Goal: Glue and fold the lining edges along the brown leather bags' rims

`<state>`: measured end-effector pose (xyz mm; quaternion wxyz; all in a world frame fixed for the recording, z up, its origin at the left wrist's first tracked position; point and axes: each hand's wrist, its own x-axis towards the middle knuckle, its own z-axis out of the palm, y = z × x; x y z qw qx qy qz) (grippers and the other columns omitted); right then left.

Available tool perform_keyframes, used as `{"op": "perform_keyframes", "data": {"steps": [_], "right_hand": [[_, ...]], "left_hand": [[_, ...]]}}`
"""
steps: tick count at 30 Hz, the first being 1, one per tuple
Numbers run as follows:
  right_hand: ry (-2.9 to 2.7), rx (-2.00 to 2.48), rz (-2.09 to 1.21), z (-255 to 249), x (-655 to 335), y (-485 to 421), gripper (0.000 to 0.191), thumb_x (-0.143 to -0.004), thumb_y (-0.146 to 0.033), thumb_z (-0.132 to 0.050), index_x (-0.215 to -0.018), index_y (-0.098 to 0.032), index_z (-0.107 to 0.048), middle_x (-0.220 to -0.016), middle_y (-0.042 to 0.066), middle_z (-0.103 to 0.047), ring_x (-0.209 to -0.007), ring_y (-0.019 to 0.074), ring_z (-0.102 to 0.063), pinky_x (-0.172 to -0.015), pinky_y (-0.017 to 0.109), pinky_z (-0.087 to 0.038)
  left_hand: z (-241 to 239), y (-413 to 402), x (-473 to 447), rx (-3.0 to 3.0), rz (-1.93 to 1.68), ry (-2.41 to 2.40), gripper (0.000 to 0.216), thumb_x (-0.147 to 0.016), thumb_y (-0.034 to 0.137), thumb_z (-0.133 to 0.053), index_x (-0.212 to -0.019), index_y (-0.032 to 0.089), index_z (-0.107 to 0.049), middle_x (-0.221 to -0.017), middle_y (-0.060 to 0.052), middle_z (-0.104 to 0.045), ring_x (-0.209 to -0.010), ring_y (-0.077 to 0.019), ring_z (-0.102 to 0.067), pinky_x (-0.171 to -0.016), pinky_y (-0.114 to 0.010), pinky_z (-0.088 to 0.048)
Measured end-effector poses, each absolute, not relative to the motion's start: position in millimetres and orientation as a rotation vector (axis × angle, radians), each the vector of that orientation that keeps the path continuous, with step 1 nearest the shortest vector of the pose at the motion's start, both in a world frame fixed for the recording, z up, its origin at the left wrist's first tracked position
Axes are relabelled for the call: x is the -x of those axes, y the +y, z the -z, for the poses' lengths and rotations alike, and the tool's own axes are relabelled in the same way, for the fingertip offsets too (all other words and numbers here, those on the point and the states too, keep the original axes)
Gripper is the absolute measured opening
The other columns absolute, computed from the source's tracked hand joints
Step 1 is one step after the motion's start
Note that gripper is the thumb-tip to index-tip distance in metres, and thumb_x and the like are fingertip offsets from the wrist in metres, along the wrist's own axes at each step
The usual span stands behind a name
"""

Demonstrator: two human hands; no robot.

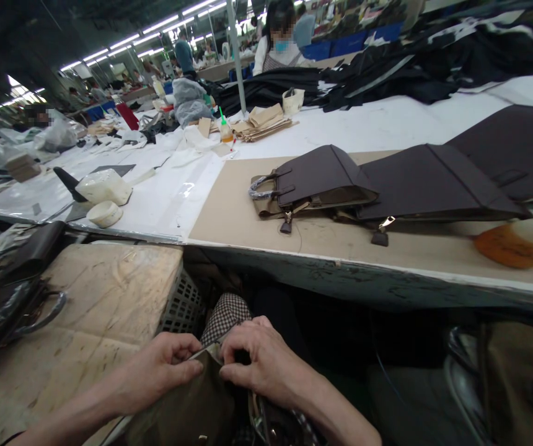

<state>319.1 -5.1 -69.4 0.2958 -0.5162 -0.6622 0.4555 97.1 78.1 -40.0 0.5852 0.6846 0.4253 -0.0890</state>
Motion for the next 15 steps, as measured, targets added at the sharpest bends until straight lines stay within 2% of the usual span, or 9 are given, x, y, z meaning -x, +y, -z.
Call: {"op": "perform_keyframes", "data": {"steps": [4, 6, 8, 11, 15], "right_hand": [[-1.675, 1.248, -1.342, 62.4, -316.3, -3.9, 0.021, -0.072, -0.013, -0.078, -0.063, -0.019, -0.06, -0.108, -0.002, -0.074, -0.109, 0.0206, -0.061, -0.101, 0.036, -0.033], [-1.642, 1.242, -1.37, 59.8, -316.8, -4.0, 0.022, -0.069, -0.008, -0.076, -0.061, -0.019, -0.059, -0.108, -0.001, -0.074, -0.108, 0.0209, -0.061, -0.099, 0.034, -0.037], [-1.625, 1.27, -1.377, 59.8, -318.4, -4.3, 0.021, -0.07, -0.006, -0.072, -0.06, -0.019, -0.059, -0.1, 0.0, -0.075, -0.101, 0.0194, -0.063, -0.093, 0.031, -0.041], [-1.618, 1.47, -1.308, 64.8, -320.9, -4.6, 0.01, -0.078, -0.018, -0.07, -0.069, -0.021, -0.066, -0.086, 0.001, -0.072, -0.091, 0.0202, -0.062, -0.084, 0.031, -0.044], [-1.649, 1.662, -1.16, 72.5, -320.7, -4.6, 0.014, -0.083, -0.033, -0.07, -0.073, -0.023, -0.068, -0.078, -0.001, -0.07, -0.098, 0.024, -0.059, -0.098, 0.039, -0.037]], "left_hand": [[34.9, 76.9, -98.1, -1.662, 0.182, 0.975, 0.019, -0.085, 0.03, -0.057, -0.086, 0.013, -0.065, -0.066, 0.004, -0.051, -0.06, -0.0102, -0.04, -0.053, -0.021, -0.029], [33.6, 76.4, -96.3, -1.676, 0.176, 0.97, 0.018, -0.085, 0.028, -0.057, -0.085, 0.013, -0.065, -0.066, 0.005, -0.05, -0.061, -0.0101, -0.04, -0.053, -0.021, -0.029], [33.5, 75.7, -93.5, -1.659, 0.172, 0.97, 0.018, -0.085, 0.028, -0.058, -0.087, 0.013, -0.066, -0.069, 0.004, -0.053, -0.062, -0.0104, -0.042, -0.054, -0.021, -0.03], [33.4, 74.2, -90.2, -1.553, 0.155, 0.945, 0.021, -0.085, 0.028, -0.058, -0.097, 0.013, -0.068, -0.076, 0.001, -0.061, -0.063, -0.0109, -0.047, -0.056, -0.021, -0.033], [29.6, 72.7, -92.6, -1.408, 0.128, 0.868, 0.027, -0.087, 0.026, -0.057, -0.109, 0.015, -0.068, -0.086, -0.002, -0.068, -0.068, -0.0124, -0.054, -0.061, -0.022, -0.039]]}}
